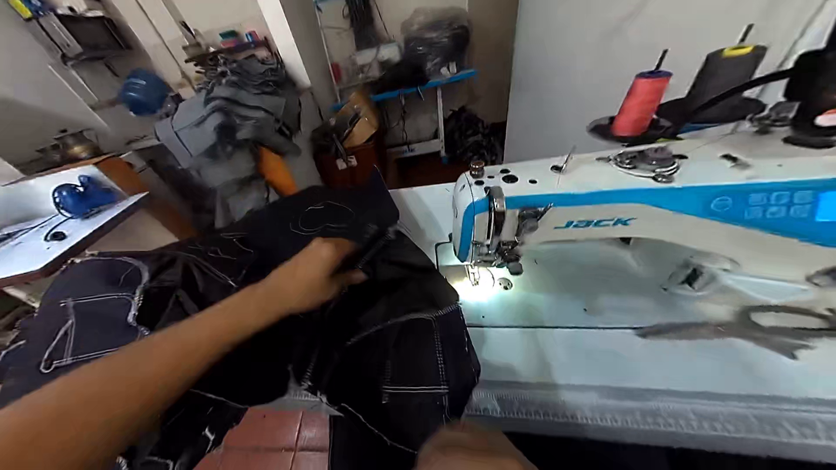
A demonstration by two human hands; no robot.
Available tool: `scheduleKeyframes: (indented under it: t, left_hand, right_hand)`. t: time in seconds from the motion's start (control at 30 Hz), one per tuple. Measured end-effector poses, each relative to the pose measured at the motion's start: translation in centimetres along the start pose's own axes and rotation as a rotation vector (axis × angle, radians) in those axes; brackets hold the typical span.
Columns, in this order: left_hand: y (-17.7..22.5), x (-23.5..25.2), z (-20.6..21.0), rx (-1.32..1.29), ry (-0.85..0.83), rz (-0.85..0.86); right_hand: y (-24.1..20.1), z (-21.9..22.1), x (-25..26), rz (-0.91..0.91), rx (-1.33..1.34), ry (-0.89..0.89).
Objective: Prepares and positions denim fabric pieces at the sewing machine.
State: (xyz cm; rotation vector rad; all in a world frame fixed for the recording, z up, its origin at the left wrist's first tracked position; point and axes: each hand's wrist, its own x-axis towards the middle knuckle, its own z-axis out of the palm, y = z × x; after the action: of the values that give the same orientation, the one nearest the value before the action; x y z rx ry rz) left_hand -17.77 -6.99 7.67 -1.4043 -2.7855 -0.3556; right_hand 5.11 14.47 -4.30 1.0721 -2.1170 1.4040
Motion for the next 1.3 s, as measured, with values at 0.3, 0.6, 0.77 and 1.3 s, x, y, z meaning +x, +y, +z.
scheduleKeyframes:
  t: [0.3, 0.6, 0.77, 1.3]
  left_hand:
    - [2.4, -0.7, 5.6, 0.399, 0.221, 0.176]
    - [2.2, -3.0, 14.4, 0.130, 0.149, 0.307]
    - [2.4, -3.2, 17.5, -0.045, 0.277, 0.442]
    - [2.9, -2.6, 15.0, 0.026, 0.089, 0.588]
  right_hand:
    - [11.9, 2.1, 2.5, 0.500, -0.678, -0.282]
    - [9.2, 0.6, -5.1, 0.352, -0.789, 0.117]
    - [9.3, 1.3, -5.3, 0.382, -0.907, 0.140]
    - [9.3, 0.9, -5.4, 0.350, -0.897, 0.087]
